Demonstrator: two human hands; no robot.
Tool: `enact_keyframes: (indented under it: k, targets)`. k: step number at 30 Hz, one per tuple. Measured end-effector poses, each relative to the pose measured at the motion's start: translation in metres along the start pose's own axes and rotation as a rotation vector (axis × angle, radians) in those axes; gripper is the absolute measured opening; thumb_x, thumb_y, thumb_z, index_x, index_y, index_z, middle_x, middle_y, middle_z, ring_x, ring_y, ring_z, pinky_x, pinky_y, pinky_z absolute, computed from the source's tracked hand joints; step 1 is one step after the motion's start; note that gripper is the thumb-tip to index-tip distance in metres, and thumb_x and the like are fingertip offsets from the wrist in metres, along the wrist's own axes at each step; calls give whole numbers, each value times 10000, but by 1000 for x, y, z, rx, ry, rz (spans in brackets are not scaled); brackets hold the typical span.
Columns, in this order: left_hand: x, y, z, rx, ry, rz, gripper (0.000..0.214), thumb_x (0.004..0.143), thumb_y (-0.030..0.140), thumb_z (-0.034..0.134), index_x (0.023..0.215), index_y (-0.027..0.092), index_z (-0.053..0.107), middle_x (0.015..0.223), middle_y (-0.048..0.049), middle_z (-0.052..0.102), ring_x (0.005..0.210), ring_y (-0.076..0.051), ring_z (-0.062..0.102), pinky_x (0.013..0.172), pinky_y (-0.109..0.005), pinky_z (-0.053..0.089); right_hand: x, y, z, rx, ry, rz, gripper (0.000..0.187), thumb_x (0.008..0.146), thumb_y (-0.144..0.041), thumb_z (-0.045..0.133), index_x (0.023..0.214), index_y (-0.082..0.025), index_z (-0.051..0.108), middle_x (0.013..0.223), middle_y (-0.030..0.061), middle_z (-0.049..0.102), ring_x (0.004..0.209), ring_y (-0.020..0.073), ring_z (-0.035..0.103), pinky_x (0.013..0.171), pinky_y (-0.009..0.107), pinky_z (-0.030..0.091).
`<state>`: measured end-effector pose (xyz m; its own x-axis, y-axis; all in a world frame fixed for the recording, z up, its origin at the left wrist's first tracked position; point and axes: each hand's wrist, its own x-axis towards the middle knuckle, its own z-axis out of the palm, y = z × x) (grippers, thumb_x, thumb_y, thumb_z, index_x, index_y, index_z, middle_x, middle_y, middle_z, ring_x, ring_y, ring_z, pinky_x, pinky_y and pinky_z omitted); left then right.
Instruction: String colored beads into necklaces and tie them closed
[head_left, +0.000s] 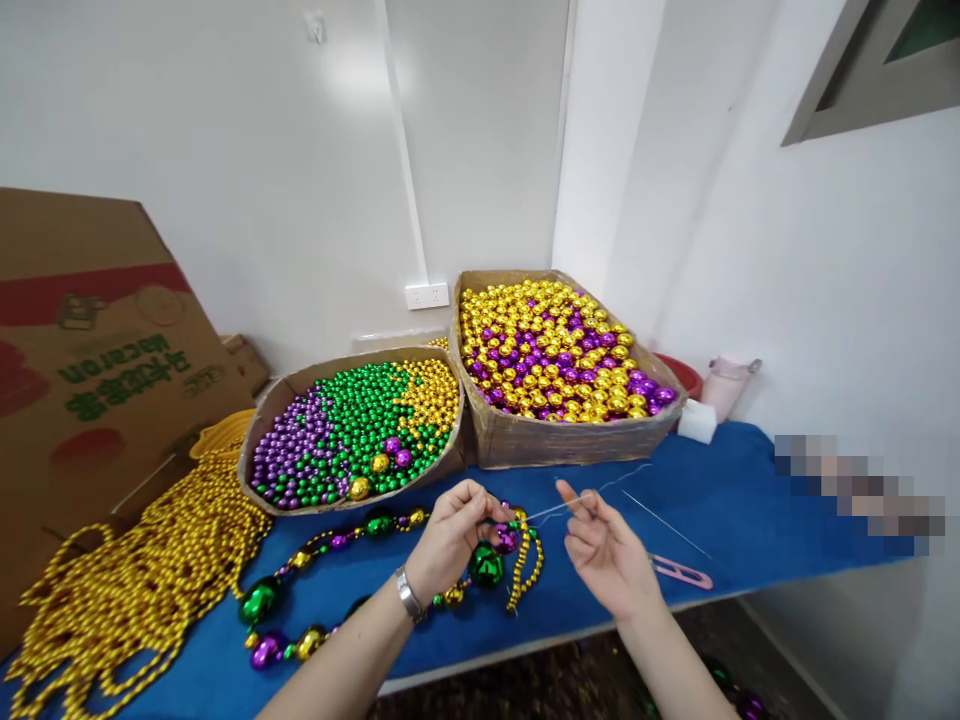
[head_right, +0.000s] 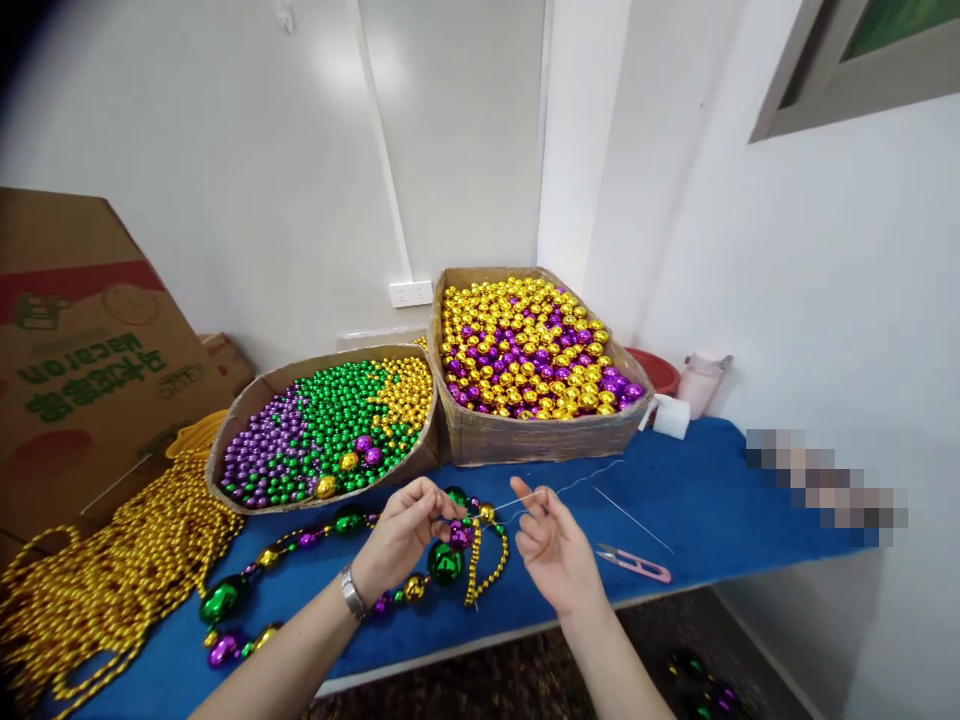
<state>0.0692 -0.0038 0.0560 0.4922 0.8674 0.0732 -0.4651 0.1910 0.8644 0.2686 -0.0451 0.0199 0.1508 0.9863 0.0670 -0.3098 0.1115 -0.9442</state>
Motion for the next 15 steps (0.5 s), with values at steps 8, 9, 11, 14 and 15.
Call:
enact_keyframes:
  k: [8, 9, 11, 14, 15]
  targets:
    - [3, 17, 10, 249, -30, 91, 223, 829, 345, 594, 729, 149, 554, 717, -35, 617, 731, -155, 603, 731, -284, 449, 3, -25, 15, -448, -166, -234, 157, 894, -380, 489, 976, -246, 501, 550, -75, 403, 479, 103, 399, 481, 217, 342]
    - [4, 22, 13, 307, -43, 111, 231, 831, 355, 588, 733, 148, 563, 724, -39, 626, 736, -157, 603, 735, -284, 448, 4, -29, 16, -631, -227, -328, 158, 900, -335, 484, 1020, -239, 518, 589, -56, 452, 528, 113, 448, 518, 225, 370]
    - [8, 32, 20, 381, -76, 141, 249, 836, 375, 574, 743, 145, 575, 733, -46, 638, 735, -158, 601, 737, -287, 450, 7, -38, 19, -996, -342, -532, 168, 921, -274, 427, 1012, -225, 559, 675, -15, 510, 627, 134, 504, 585, 243, 402]
    - [15, 52, 34, 398, -121, 188, 246, 836, 373, 573, 745, 145, 572, 726, -39, 635, 722, -151, 599, 740, -293, 459, 17, -57, 28, -1248, -402, -719, 252, 926, -244, 385, 776, -197, 583, 708, 20, 499, 658, 149, 478, 601, 261, 386]
    - [18, 61, 38, 392, -136, 204, 239, 835, 366, 576, 744, 145, 569, 719, -35, 632, 716, -147, 600, 734, -290, 462, 21, -65, 31, -1296, -403, -768, 287, 927, -237, 372, 718, -189, 564, 699, 25, 484, 653, 152, 455, 599, 267, 371]
